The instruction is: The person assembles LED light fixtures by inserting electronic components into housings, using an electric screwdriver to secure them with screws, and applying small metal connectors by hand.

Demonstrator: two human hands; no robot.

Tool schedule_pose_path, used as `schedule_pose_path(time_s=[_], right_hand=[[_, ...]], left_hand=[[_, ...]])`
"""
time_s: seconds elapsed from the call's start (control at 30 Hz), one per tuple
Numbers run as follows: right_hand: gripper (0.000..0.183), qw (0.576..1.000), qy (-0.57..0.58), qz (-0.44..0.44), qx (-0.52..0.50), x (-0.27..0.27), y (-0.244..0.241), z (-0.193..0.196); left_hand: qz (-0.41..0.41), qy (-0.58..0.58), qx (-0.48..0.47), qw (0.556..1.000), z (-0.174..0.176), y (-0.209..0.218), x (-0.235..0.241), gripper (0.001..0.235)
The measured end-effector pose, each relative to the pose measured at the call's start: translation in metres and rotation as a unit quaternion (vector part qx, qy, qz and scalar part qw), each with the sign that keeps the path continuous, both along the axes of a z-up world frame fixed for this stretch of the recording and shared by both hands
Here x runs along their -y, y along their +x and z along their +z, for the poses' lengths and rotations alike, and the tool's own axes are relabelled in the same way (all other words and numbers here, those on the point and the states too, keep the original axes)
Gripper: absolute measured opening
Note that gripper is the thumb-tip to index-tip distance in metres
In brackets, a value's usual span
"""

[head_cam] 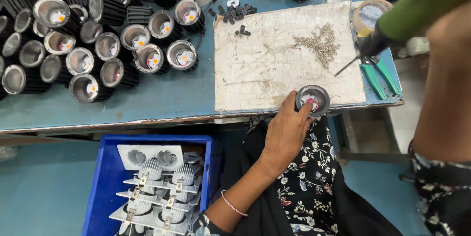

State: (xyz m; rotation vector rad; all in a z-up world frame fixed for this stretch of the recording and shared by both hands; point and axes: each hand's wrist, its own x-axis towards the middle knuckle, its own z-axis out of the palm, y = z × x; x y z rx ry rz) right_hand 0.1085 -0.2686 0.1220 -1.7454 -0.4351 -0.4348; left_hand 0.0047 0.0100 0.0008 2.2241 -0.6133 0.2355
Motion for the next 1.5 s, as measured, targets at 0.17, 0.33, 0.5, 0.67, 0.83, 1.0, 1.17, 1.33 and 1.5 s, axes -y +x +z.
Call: schedule_pose_path(time_s=[0.17, 0.33, 0.5, 0.67, 0.83, 1.0, 1.17, 1.33, 1.5], right_hand=[[0.04, 0.997, 0.071, 0.029, 0.021, -0.03, -0.039, -0.017], [0.043, 0.994, 0.095, 0.045, 0.034, -0.057, -0.054, -0.018], [0.046, 0.993, 0.102, 0.05, 0.038, -0.073, -0.055, -0.017], [0.048, 0.992, 0.107, 0.052, 0.039, -0.08, -0.056, -0.018], [0.051, 0.992, 0.111, 0.052, 0.039, -0.084, -0.056, -0.017], [0.052, 0.991, 0.114, 0.051, 0.038, -0.087, -0.057, -0.015], [0.049, 0.991, 0.117, 0.053, 0.04, -0.09, -0.057, -0.013], [0.047, 0.99, 0.125, 0.053, 0.029, -0.097, -0.062, -0.011], [0.045, 0.988, 0.144, 0.049, 0.017, -0.104, -0.063, -0.011]], left_hand=[[-0.006, 0.005, -0.001, 1.0, -0.001, 0.001, 0.001, 0.04], [-0.017, 0.005, 0.003, 1.0, -0.002, 0.001, 0.0, 0.039], [-0.02, 0.01, 0.014, 1.0, -0.002, 0.002, -0.001, 0.039], [-0.024, 0.006, 0.007, 1.0, -0.001, 0.002, -0.002, 0.038], [-0.023, 0.006, 0.014, 1.0, 0.002, 0.001, -0.003, 0.038], [-0.025, 0.01, 0.013, 1.0, 0.004, 0.001, -0.004, 0.038], [-0.028, 0.001, 0.011, 1.0, 0.002, 0.002, -0.004, 0.036], [-0.027, -0.003, 0.013, 1.0, 0.0, 0.002, -0.003, 0.035], [-0.033, 0.005, -0.005, 0.999, -0.001, 0.003, -0.003, 0.033]])
